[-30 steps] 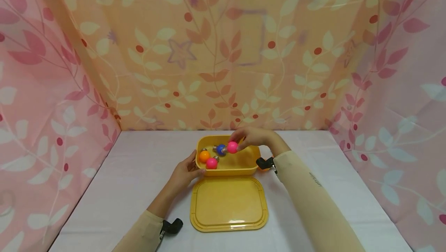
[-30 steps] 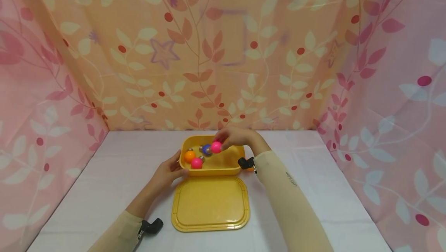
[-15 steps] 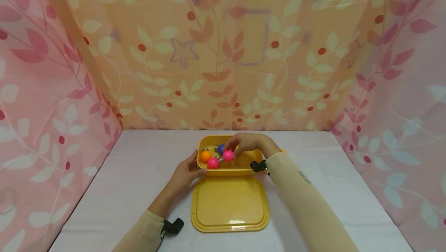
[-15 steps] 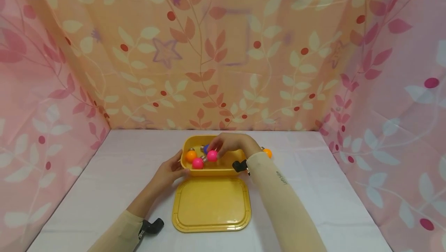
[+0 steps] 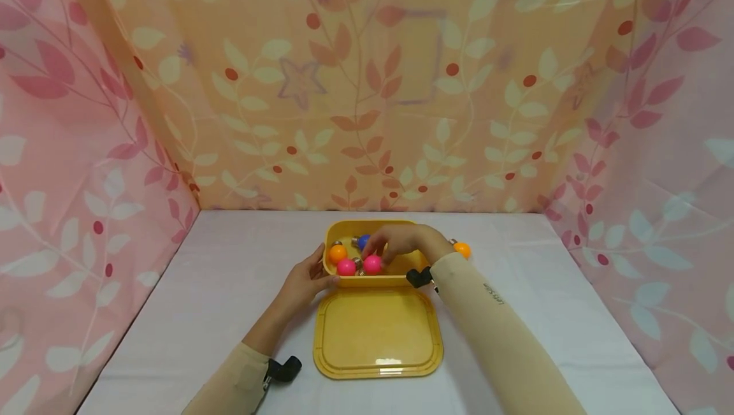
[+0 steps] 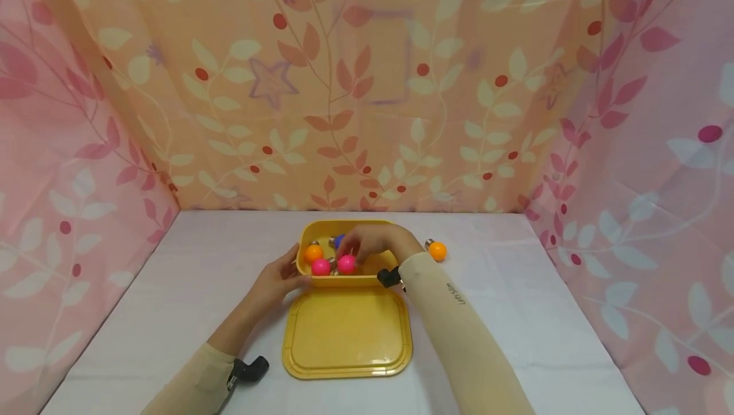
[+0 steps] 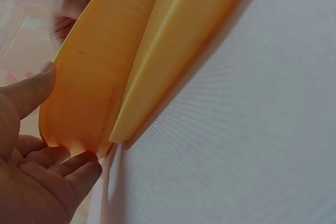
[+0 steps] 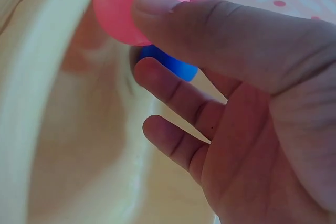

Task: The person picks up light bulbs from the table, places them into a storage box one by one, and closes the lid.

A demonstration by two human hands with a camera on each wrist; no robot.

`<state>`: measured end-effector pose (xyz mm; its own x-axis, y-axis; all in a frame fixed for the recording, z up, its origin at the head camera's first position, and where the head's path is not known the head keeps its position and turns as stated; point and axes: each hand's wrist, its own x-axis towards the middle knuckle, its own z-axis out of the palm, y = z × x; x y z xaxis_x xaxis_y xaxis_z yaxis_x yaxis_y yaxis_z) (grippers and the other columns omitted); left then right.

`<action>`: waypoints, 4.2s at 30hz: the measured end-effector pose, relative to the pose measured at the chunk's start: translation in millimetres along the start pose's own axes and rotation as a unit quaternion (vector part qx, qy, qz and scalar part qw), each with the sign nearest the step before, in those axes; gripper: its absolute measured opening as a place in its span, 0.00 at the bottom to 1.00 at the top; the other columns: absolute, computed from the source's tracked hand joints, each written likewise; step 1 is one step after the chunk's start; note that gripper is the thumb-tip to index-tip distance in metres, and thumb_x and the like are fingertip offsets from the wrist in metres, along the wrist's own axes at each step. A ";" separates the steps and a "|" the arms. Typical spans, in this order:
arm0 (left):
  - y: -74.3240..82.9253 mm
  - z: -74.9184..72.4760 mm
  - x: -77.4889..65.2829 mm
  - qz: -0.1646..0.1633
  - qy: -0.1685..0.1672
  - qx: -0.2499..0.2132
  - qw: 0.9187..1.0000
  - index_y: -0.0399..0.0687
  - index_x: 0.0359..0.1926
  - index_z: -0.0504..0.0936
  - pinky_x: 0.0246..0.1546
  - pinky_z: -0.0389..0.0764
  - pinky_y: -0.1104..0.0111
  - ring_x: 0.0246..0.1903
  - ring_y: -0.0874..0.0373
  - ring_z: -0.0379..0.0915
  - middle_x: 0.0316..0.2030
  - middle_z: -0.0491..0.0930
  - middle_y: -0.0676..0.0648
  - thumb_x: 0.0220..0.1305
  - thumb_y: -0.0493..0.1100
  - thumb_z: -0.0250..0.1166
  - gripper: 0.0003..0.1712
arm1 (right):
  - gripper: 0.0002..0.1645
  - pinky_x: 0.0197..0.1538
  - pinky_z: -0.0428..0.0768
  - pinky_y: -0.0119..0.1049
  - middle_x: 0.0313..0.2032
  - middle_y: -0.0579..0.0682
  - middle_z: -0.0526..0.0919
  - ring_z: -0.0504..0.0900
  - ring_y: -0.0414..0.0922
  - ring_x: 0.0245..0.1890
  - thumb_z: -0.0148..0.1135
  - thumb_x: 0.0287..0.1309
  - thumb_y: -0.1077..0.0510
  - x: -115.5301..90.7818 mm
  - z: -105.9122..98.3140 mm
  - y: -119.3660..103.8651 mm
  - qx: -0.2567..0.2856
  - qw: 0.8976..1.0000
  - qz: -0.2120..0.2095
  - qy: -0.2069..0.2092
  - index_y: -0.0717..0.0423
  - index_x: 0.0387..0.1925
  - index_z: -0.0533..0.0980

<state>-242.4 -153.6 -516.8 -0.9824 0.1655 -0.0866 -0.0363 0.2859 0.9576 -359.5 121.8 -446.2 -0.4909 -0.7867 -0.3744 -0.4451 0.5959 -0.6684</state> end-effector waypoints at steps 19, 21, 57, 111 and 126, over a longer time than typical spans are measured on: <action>-0.1 0.4 0.6 0.000 0.002 0.003 1.000 0.58 0.81 0.54 0.67 0.72 0.60 0.73 0.48 0.64 0.78 0.60 0.46 0.58 0.50 0.77 0.56 | 0.21 0.65 0.76 0.49 0.57 0.48 0.84 0.75 0.60 0.61 0.67 0.64 0.63 -14.0 1.1 -11.0 -0.023 0.997 -0.013 0.067 0.52 0.59 0.83; 0.5 0.6 0.6 0.001 0.003 0.003 1.000 0.58 0.81 0.54 0.67 0.72 0.60 0.73 0.48 0.64 0.78 0.60 0.46 0.59 0.50 0.77 0.56 | 0.20 0.66 0.75 0.53 0.57 0.47 0.84 0.75 0.60 0.61 0.67 0.65 0.61 -19.1 0.3 -12.0 -0.028 0.996 -0.017 0.087 0.51 0.58 0.83; -5.5 1.3 2.0 -0.005 0.004 0.004 1.000 0.60 0.81 0.54 0.67 0.72 0.61 0.73 0.48 0.64 0.78 0.59 0.46 0.57 0.51 0.78 0.57 | 0.23 0.63 0.76 0.61 0.56 0.43 0.83 0.78 0.53 0.58 0.73 0.61 0.57 -120.6 41.3 0.1 -0.026 0.931 -0.026 0.364 0.45 0.58 0.82; -6.8 -0.6 3.0 0.006 0.000 0.005 1.000 0.57 0.82 0.53 0.68 0.71 0.60 0.74 0.48 0.62 0.79 0.56 0.47 0.59 0.51 0.77 0.57 | 0.22 0.41 0.84 0.35 0.57 0.53 0.84 0.79 0.50 0.47 0.73 0.61 0.55 -160.5 62.5 95.6 0.108 0.921 0.080 0.364 0.48 0.58 0.82; -6.3 -0.1 2.9 0.005 0.003 0.013 1.000 0.57 0.82 0.53 0.67 0.72 0.60 0.74 0.48 0.63 0.79 0.57 0.48 0.59 0.51 0.77 0.57 | 0.25 0.42 0.82 0.31 0.53 0.52 0.86 0.79 0.47 0.42 0.77 0.57 0.57 -146.4 75.5 115.5 0.127 0.925 0.113 0.339 0.54 0.56 0.82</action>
<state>-245.0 -155.0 -523.0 -0.9836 0.1635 -0.0762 -0.0225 0.3079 0.9512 -282.6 293.6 -517.1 -0.9453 -0.3130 -0.0917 -0.1251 0.6076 -0.7844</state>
